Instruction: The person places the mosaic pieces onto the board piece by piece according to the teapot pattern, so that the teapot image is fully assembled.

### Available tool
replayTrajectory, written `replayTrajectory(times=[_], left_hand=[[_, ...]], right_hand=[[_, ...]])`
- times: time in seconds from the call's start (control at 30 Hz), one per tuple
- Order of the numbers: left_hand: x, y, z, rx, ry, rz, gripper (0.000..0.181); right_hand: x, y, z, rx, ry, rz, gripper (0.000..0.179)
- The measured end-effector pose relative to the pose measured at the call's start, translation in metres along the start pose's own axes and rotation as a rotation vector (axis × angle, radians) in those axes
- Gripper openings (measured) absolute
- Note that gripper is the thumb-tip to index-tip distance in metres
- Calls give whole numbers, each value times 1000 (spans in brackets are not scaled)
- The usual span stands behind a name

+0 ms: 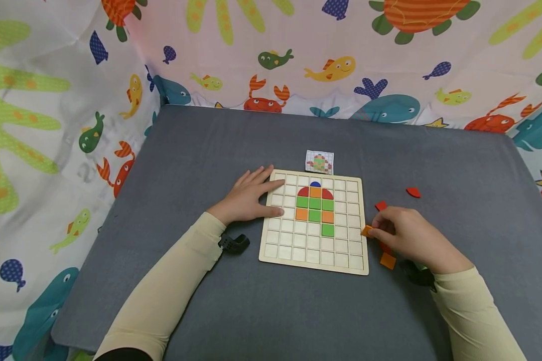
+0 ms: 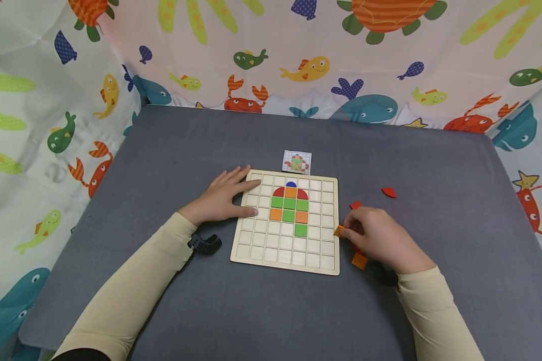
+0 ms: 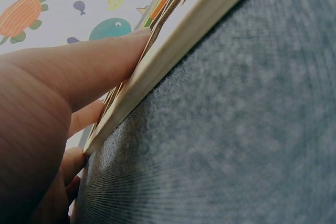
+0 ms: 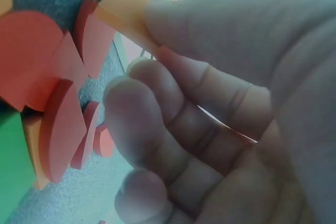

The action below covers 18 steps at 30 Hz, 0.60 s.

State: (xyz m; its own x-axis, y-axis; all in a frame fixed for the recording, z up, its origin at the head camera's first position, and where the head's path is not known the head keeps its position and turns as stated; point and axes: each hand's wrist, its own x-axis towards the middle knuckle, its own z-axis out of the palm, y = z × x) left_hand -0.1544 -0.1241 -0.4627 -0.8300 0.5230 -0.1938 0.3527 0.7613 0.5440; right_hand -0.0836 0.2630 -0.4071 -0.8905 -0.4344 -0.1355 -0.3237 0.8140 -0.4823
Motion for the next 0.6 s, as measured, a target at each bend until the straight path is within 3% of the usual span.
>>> replayTrajectory(times=[0.3, 0.6], left_hand=[[0, -1, -1, 9, 4, -1, 85], [1, -3, 1, 8, 3, 5, 86]], right_hand=[[15, -5, -3, 5, 28, -35, 12], [35, -29, -1, 24, -26, -36, 10]])
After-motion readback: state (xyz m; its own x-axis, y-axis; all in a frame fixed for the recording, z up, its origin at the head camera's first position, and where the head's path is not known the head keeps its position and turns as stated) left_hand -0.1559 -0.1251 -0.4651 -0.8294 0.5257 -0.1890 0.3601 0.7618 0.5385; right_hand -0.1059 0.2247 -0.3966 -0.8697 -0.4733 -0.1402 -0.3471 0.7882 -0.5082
